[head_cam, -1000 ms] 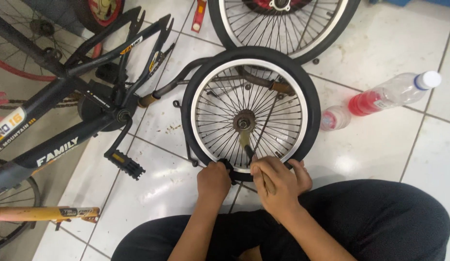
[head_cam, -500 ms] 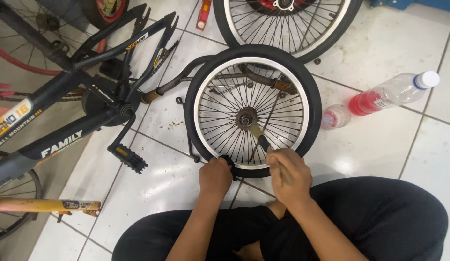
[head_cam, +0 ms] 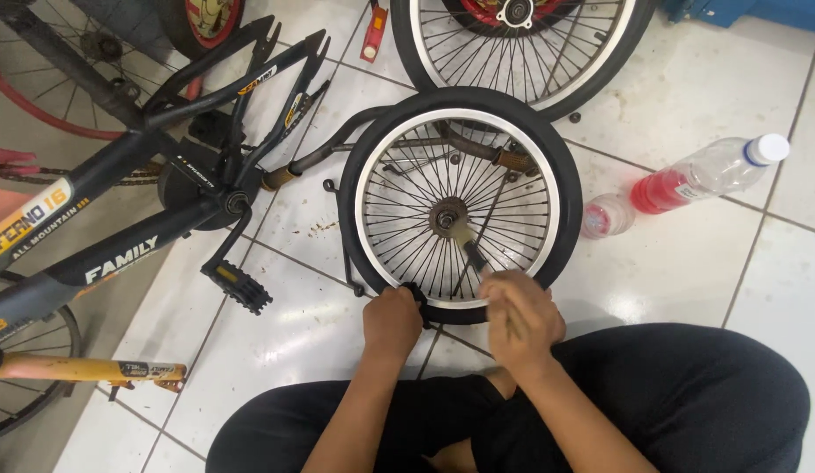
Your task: Cleaning a bicycle wheel hub and rim using a brush and a cloth
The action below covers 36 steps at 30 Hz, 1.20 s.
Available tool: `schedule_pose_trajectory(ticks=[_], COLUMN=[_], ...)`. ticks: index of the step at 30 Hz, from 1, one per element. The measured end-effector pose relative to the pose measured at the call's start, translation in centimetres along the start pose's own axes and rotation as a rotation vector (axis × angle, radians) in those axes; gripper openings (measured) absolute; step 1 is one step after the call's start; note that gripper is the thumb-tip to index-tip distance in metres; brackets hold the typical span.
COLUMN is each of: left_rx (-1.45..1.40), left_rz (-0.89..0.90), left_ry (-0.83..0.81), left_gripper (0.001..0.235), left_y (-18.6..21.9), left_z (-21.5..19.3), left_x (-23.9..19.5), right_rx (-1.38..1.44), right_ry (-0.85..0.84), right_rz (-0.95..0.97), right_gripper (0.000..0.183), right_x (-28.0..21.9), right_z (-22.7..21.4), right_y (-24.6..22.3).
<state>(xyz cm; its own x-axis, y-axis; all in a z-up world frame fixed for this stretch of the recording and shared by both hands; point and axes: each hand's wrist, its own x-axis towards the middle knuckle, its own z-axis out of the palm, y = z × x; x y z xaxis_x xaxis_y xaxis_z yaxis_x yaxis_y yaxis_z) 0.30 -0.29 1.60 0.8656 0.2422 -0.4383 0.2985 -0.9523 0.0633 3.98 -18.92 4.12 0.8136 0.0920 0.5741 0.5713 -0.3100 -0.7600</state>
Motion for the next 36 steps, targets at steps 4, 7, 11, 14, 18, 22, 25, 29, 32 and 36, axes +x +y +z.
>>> schedule_pose_trajectory(ticks=[4, 7, 11, 14, 18, 22, 25, 29, 32, 36], left_rx=[-0.009, 0.001, -0.009, -0.016, -0.028, -0.062, -0.041, -0.113, -0.140, -0.150], left_rz=[0.001, 0.010, 0.017, 0.003, -0.005, 0.017, 0.029, 0.026, 0.013, 0.005], left_ry=[0.005, 0.038, 0.029, 0.036, 0.026, 0.022, 0.048, 0.034, 0.003, -0.003], left_gripper=[0.027, 0.027, 0.022, 0.020, 0.017, 0.023, 0.022, 0.025, 0.025, 0.026], left_y=[0.1, -0.4, -0.3, -0.3, -0.7, -0.9, -1.0, -0.7, -0.5, -0.5], left_z=[0.1, 0.9, 0.3, 0.4, 1.3, 1.5, 1.5, 0.0, -0.2, -0.4], left_x=[-0.4, 0.5, 0.2, 0.2, 0.6, 0.8, 0.8, 0.2, -0.3, 0.2], right_rx=[0.058, -0.150, -0.090, -0.023, -0.043, -0.306, -0.177, 0.007, -0.175, -0.301], right_ry=[0.023, -0.075, -0.043, -0.001, -0.030, 0.077, -0.067, 0.019, -0.001, -0.053], right_rz=[0.013, -0.050, -0.021, 0.007, 0.043, -0.017, 0.039, 0.154, 0.133, 0.048], right_gripper=[0.029, 0.020, 0.027, 0.030, 0.026, 0.033, 0.025, 0.031, 0.028, 0.027], right_x=[3.2, 2.3, 3.2, 4.0, 1.9, 1.5, 0.4, 1.5, -0.2, -1.1], right_z=[-0.4, 0.6, 0.0, -0.7, 0.6, 1.7, 0.4, 0.5, 1.7, 1.0], right_y=[-1.7, -1.6, -3.5, -2.6, -0.5, -2.7, -0.3, -0.2, -0.7, -0.1])
